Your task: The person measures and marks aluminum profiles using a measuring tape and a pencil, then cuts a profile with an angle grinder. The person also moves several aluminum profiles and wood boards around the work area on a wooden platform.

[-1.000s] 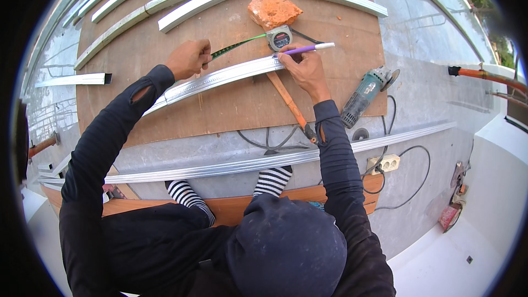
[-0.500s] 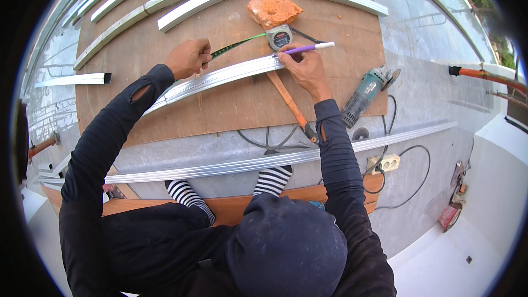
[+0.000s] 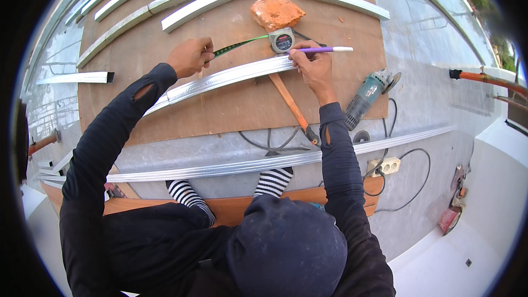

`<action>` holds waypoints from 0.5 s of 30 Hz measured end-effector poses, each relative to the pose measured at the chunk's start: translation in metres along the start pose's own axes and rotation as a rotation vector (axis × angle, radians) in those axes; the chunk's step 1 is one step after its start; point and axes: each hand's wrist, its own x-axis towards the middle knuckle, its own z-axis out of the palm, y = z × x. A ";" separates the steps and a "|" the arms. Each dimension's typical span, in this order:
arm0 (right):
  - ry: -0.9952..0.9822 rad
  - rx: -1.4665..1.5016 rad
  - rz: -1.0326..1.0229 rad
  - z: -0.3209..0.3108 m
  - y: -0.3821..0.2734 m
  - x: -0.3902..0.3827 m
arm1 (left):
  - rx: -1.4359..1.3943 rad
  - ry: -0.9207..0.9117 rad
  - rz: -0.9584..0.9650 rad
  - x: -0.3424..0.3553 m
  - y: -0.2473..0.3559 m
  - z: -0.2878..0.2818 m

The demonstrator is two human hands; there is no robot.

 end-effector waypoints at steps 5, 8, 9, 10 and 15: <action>0.172 0.072 -0.049 -0.011 -0.016 -0.032 | 0.043 0.139 0.150 -0.002 0.001 -0.015; -0.473 -0.289 0.178 0.021 -0.030 -0.085 | 0.108 0.147 0.182 -0.007 0.005 -0.036; -0.703 -0.505 0.163 0.034 -0.035 -0.100 | 0.168 0.123 0.198 -0.001 0.022 -0.047; -0.673 -0.517 0.142 0.042 -0.041 -0.102 | 0.216 0.102 0.225 0.004 0.036 -0.055; -0.072 -0.643 -0.260 0.042 -0.065 -0.055 | 0.354 0.134 0.218 -0.006 0.053 -0.083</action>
